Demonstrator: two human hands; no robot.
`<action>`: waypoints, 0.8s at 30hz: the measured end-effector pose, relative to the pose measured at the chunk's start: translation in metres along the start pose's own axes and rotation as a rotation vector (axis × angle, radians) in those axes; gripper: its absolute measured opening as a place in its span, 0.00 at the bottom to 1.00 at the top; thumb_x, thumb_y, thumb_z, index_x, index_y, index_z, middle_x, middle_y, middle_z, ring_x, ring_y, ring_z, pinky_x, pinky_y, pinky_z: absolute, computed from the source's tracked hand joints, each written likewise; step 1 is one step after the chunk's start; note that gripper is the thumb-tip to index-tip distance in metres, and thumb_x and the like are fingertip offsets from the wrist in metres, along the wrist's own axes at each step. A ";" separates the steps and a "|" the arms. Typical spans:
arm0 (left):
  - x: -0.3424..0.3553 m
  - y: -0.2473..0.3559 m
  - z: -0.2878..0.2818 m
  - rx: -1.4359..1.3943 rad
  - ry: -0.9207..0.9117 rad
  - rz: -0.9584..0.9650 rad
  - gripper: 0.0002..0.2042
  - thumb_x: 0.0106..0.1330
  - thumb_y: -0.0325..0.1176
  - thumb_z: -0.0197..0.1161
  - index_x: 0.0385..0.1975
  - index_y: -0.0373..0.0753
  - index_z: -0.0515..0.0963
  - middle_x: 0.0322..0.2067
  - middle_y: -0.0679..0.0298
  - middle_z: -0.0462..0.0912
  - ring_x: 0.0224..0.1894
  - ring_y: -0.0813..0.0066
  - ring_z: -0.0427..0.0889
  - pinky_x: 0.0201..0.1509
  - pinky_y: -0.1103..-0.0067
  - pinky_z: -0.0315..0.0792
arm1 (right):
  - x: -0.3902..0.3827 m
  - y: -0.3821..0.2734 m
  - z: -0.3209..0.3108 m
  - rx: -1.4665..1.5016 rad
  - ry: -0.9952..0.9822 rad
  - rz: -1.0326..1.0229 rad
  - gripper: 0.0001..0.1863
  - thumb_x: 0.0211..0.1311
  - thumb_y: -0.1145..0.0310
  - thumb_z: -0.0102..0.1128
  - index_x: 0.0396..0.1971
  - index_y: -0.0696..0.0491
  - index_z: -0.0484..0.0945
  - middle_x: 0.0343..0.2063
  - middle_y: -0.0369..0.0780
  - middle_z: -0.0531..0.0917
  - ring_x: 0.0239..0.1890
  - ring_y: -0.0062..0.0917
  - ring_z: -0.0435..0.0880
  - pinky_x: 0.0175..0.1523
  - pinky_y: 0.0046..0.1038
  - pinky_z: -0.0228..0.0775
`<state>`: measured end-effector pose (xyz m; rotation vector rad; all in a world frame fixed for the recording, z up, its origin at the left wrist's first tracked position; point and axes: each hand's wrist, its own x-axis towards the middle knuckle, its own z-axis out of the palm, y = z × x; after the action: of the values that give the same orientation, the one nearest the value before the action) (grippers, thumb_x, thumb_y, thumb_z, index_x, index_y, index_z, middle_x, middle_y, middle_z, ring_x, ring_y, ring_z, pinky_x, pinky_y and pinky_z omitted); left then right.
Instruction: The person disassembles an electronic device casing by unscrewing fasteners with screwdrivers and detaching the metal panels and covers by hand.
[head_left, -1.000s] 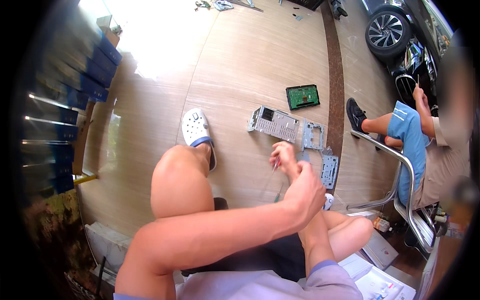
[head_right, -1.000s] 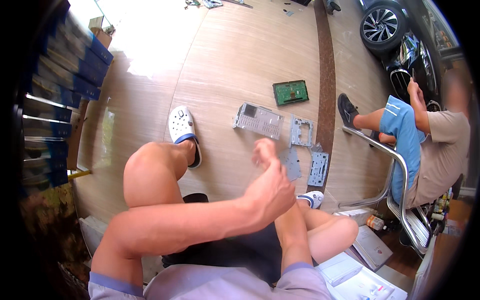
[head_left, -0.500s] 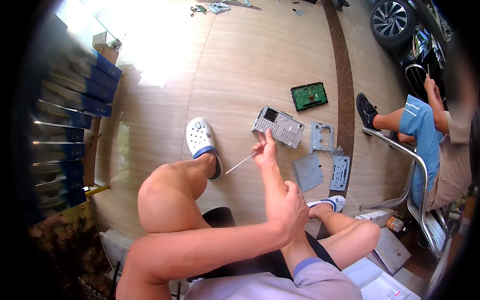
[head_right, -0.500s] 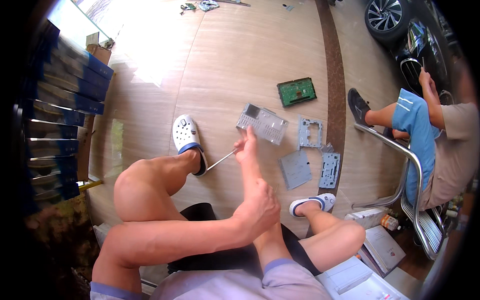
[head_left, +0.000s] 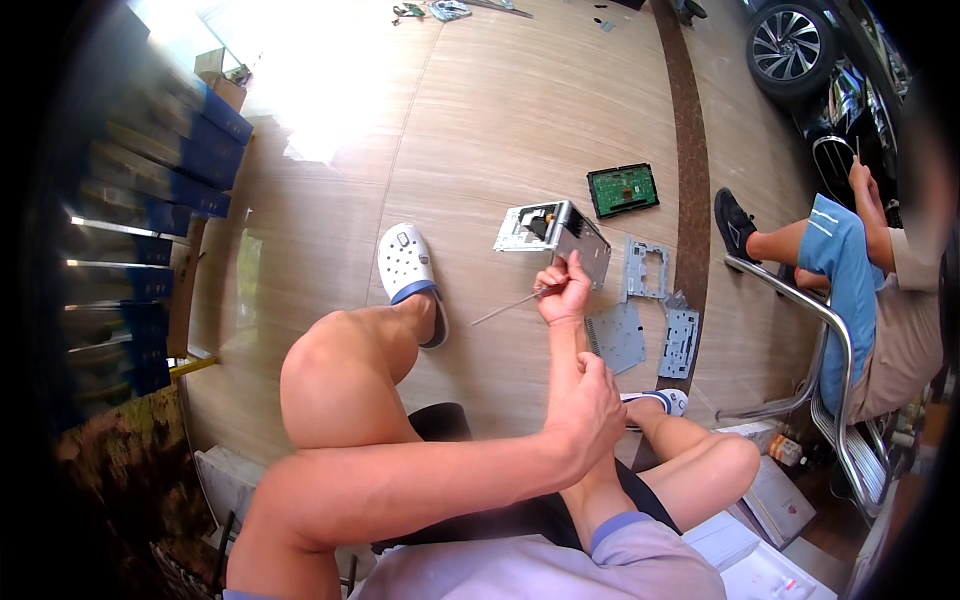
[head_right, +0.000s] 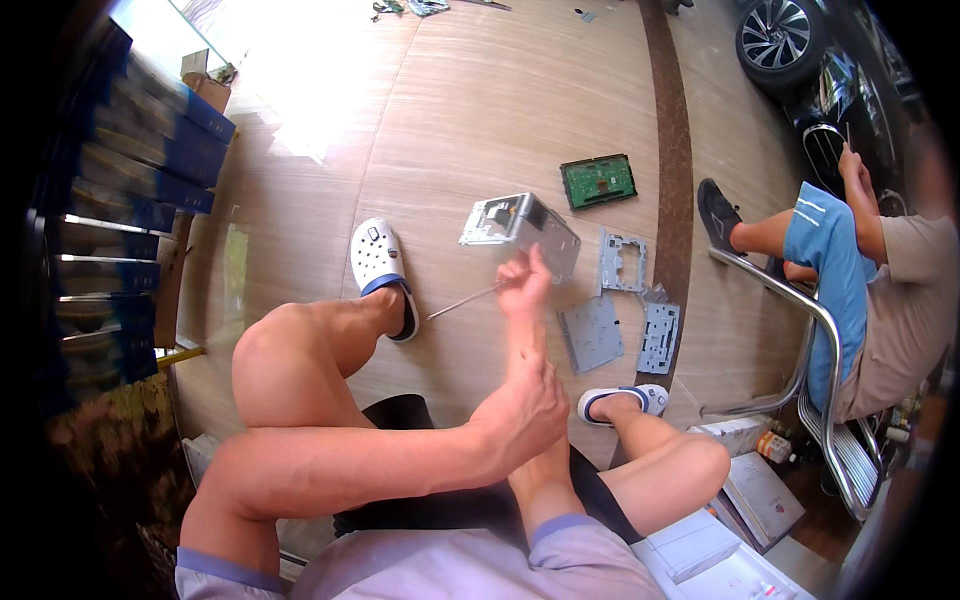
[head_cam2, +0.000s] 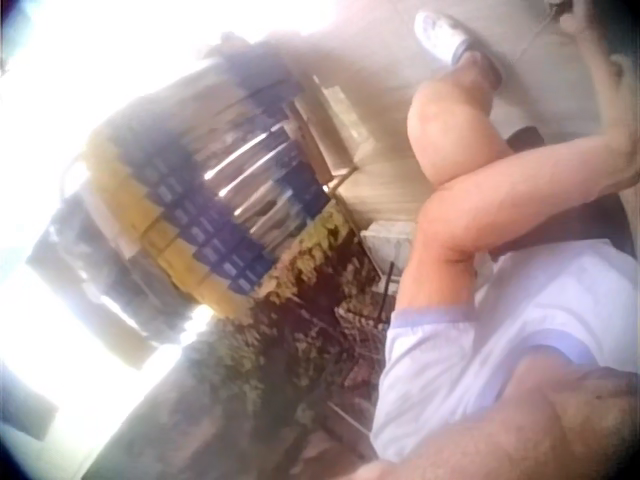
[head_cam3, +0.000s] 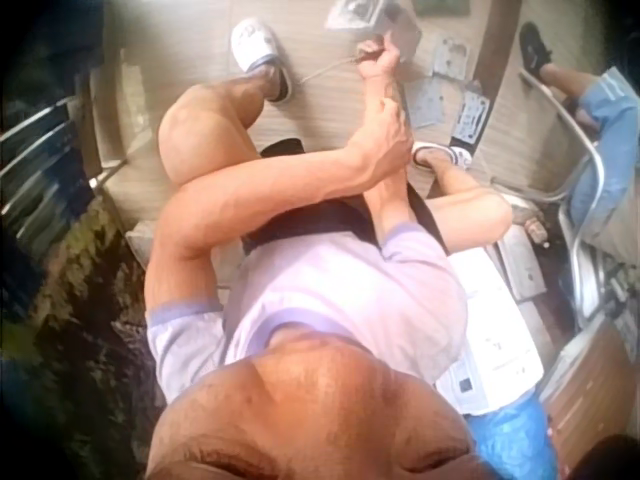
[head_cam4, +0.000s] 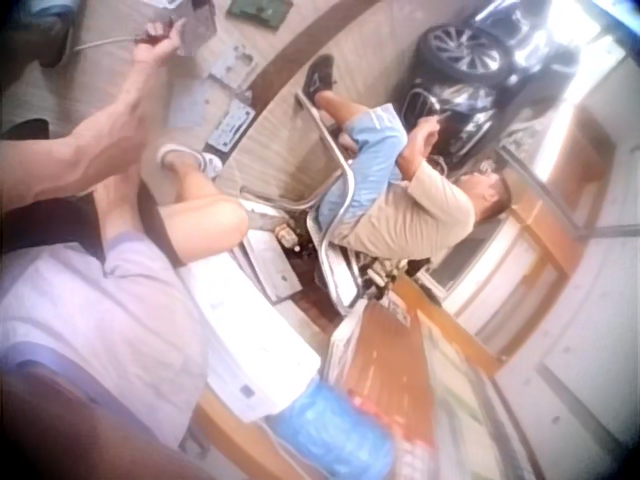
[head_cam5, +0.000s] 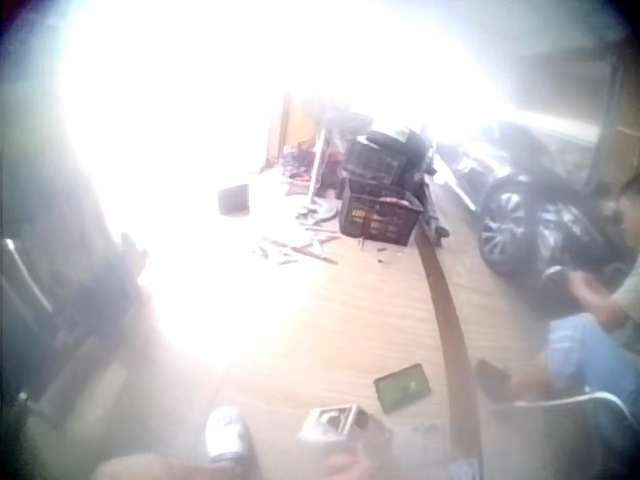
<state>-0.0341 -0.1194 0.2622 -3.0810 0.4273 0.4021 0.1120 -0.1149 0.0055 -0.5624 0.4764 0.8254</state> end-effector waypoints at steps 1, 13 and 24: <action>-0.001 0.003 0.002 0.029 -0.005 0.024 0.13 0.64 0.35 0.56 0.42 0.37 0.82 0.39 0.61 0.84 0.45 0.63 0.81 0.53 0.63 0.67 | -0.007 -0.009 -0.003 0.005 -0.007 0.023 0.12 0.68 0.56 0.60 0.31 0.49 0.82 0.19 0.26 0.77 0.15 0.12 0.63 0.25 0.19 0.57; -0.004 0.014 0.006 -0.015 -0.266 0.105 0.14 0.68 0.35 0.56 0.48 0.39 0.83 0.46 0.59 0.84 0.50 0.57 0.80 0.57 0.54 0.64 | -0.027 0.020 -0.041 0.528 -0.284 0.125 0.10 0.69 0.67 0.55 0.36 0.60 0.79 0.27 0.40 0.84 0.21 0.17 0.79 0.28 0.17 0.75; 0.011 0.016 -0.001 0.051 -0.297 0.241 0.15 0.64 0.36 0.60 0.47 0.41 0.83 0.46 0.62 0.84 0.53 0.61 0.78 0.58 0.57 0.64 | -0.008 -0.005 -0.113 0.557 -0.131 0.191 0.07 0.62 0.71 0.54 0.32 0.57 0.80 0.21 0.37 0.77 0.22 0.20 0.78 0.29 0.22 0.78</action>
<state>-0.0275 -0.1376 0.2612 -2.8595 0.7826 0.8241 0.0908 -0.1933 -0.0733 0.0526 0.6156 0.8587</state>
